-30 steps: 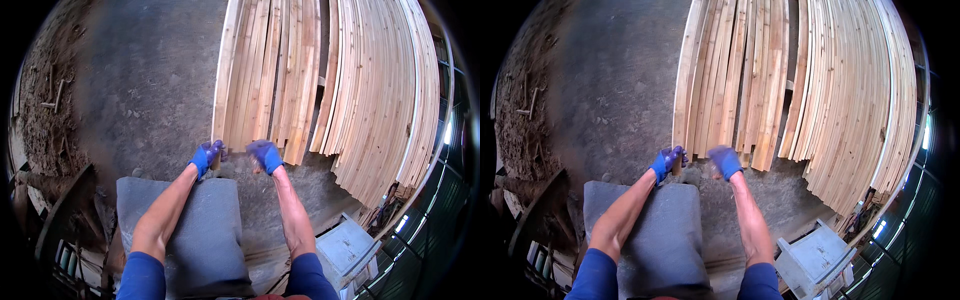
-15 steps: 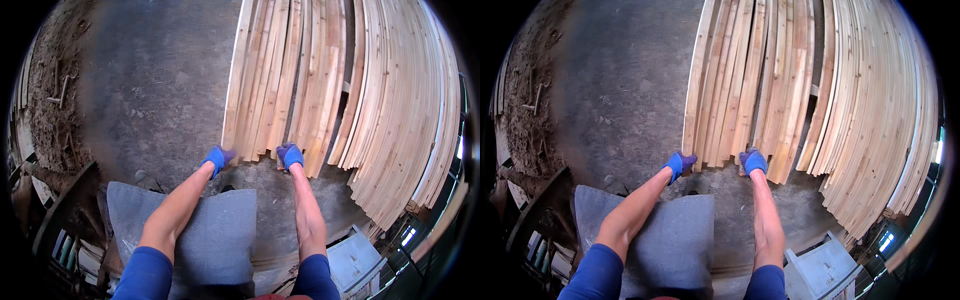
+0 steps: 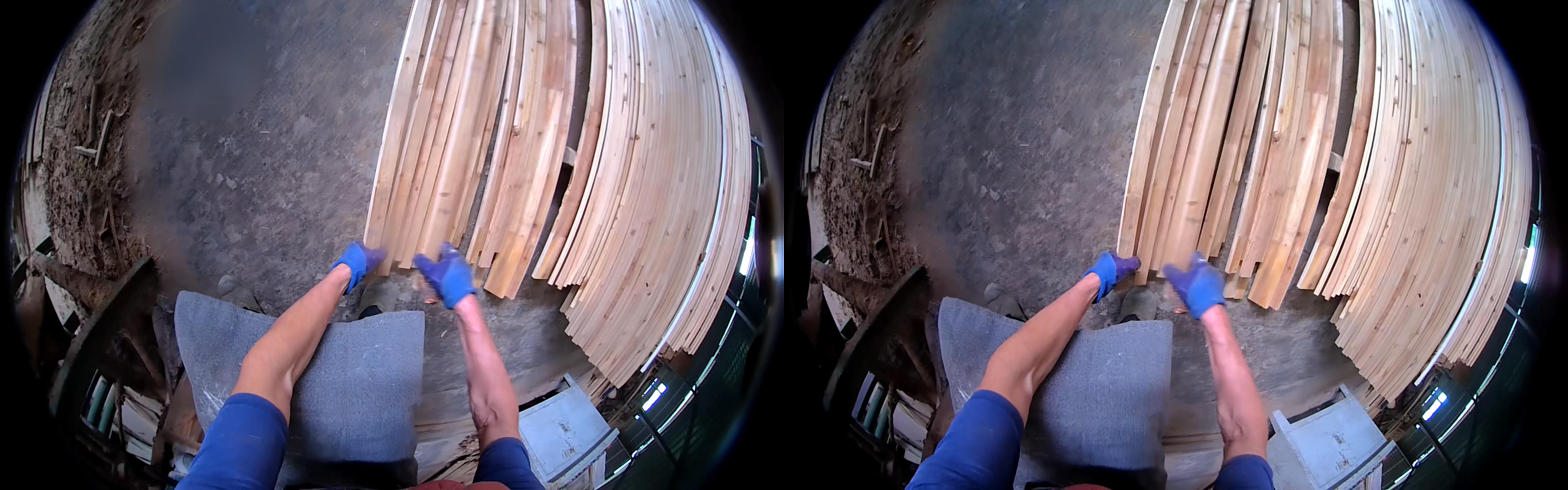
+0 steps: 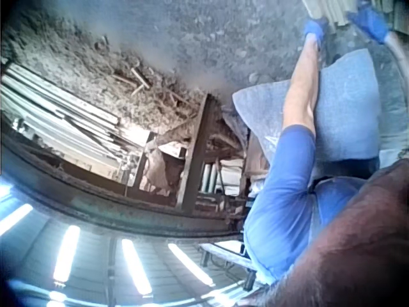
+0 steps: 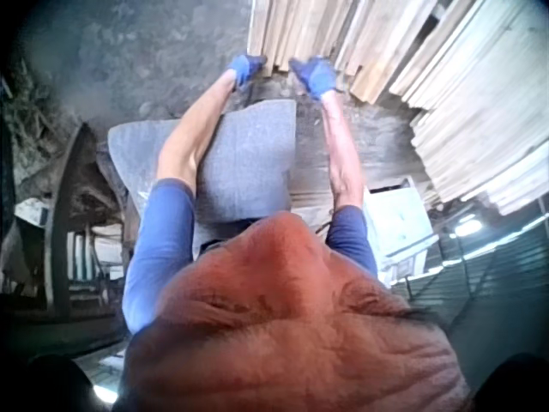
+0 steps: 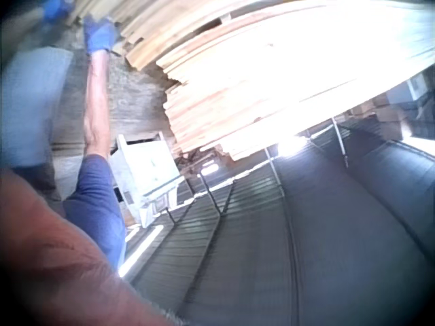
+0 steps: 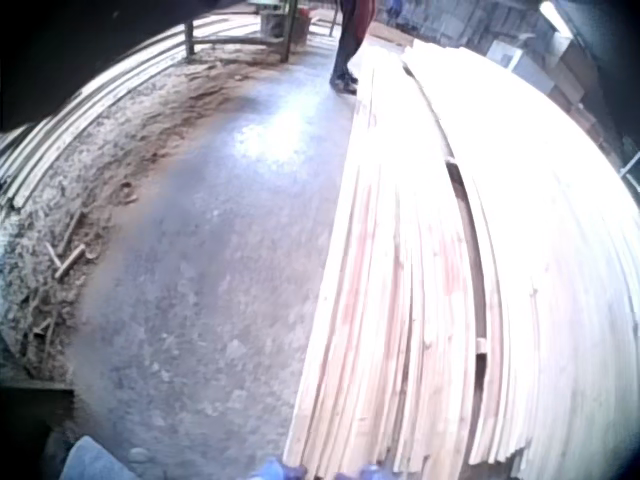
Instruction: The person measures a gap in a wooden floor structure using a tape measure, then picks up a wooden plank from a stack and places it into the gap. The person repeats this process, measuring and fitting planks to fill the floor area.
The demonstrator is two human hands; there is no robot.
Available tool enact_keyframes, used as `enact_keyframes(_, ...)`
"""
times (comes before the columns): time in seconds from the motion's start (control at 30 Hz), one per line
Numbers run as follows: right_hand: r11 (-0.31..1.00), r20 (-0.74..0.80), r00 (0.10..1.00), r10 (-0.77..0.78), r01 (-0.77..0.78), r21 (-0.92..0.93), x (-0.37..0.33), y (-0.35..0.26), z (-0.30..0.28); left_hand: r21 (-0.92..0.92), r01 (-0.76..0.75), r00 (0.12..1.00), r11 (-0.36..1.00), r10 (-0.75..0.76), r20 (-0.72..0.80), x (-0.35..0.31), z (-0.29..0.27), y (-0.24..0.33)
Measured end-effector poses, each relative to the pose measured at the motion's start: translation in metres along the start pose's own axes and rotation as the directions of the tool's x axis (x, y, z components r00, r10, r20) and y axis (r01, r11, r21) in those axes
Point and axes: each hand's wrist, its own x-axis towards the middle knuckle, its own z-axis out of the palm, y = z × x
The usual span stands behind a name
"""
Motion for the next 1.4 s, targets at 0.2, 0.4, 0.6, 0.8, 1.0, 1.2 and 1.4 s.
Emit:
enact_keyframes(0.2,0.995,-0.085,0.996,-0.036,0.027,-0.099,0.074,-0.005,0.067,-0.005,-0.060,0.998,0.998,0.060,0.025,0.011,0.000,-0.006)
enact_keyframes(0.4,0.996,-0.121,0.990,-0.068,0.073,0.041,0.092,0.005,0.088,-0.122,-0.105,0.987,0.987,0.118,0.104,0.006,-0.011,-0.009)
enact_keyframes(0.6,0.995,-0.050,0.993,-0.103,0.104,-0.001,0.010,0.022,0.018,-0.151,-0.044,0.938,0.988,0.093,0.335,-0.090,0.004,0.038)
enact_keyframes(0.8,0.966,-0.079,0.963,-0.257,0.258,-0.001,-0.169,0.019,-0.102,-0.272,-0.002,0.841,0.962,0.148,0.521,-0.291,0.024,0.120)
enact_keyframes(1.0,0.946,0.024,0.976,-0.215,0.215,-0.244,-0.379,-0.031,-0.217,-0.410,-0.072,0.783,0.909,0.307,0.541,-0.430,0.033,0.098)
enact_keyframes(1.2,0.967,0.089,0.968,-0.234,0.241,-0.078,-0.491,-0.030,-0.216,-0.324,-0.268,0.735,0.907,0.410,0.540,-0.571,0.045,0.114)
enact_keyframes(1.4,0.962,0.013,0.966,-0.257,0.257,-0.093,-0.527,-0.094,-0.165,-0.480,-0.269,0.773,0.835,0.484,0.409,-0.642,0.046,0.140)
